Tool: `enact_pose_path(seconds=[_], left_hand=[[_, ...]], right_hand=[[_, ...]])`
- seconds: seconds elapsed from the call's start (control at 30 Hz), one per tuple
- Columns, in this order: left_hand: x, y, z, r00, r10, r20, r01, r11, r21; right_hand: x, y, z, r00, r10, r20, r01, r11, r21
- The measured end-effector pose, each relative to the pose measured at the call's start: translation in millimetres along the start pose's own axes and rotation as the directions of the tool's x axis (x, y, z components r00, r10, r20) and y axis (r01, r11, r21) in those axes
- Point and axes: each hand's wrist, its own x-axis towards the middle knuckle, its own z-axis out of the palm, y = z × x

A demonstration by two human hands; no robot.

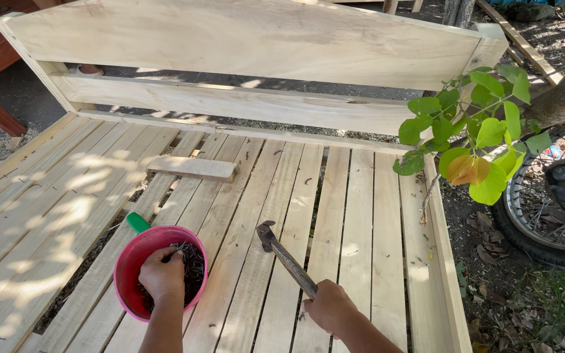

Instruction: The person hammers nails into the slats of an unfinished wooden bench, taking nails one at a time from a pink bowl and driving them in with a claw hammer. They briefly pull leaves off a small tree branch beside the bench, then resume hammering nails along the slats.

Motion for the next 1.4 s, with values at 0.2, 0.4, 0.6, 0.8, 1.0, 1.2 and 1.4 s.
enact_pose_path(seconds=[0.2, 0.4, 0.6, 0.8, 1.0, 1.2, 1.4], left_hand=[[8.4, 0.2, 2.7, 0.962, 0.231, -0.145, -0.231, 0.973, 0.017], [13.1, 3.2, 4.8, 0.984, 0.160, -0.082, -0.166, 0.984, -0.069], [12.2, 12.8, 2.6, 0.996, 0.087, -0.018, -0.088, 0.987, -0.136], [16.2, 13.1, 5.3, 0.989, -0.034, 0.145, 0.095, 0.892, -0.441], [10.2, 15.2, 2.3, 0.995, 0.061, 0.084, -0.027, 0.931, -0.364], [-11.8, 44.0, 10.3, 0.982, 0.181, 0.045, -0.123, 0.809, -0.574], [-63.3, 72.3, 56.7, 0.904, 0.426, 0.041, -0.331, 0.756, -0.565]], right_hand=[[1.3, 1.0, 0.7, 1.000, -0.005, -0.017, 0.005, 1.000, -0.002], [3.3, 2.0, 1.6, 1.000, 0.014, -0.014, -0.014, 1.000, -0.003], [5.7, 5.2, 3.0, 1.000, 0.005, -0.013, -0.004, 1.000, 0.021], [9.1, 5.3, 4.0, 1.000, 0.027, 0.007, -0.027, 1.000, -0.005], [8.0, 6.9, 5.1, 1.000, 0.015, -0.009, -0.015, 1.000, 0.006], [8.8, 10.0, 7.1, 1.000, 0.019, -0.012, -0.019, 1.000, 0.016], [10.0, 13.3, 9.8, 0.999, 0.032, -0.032, -0.032, 0.999, 0.006]])
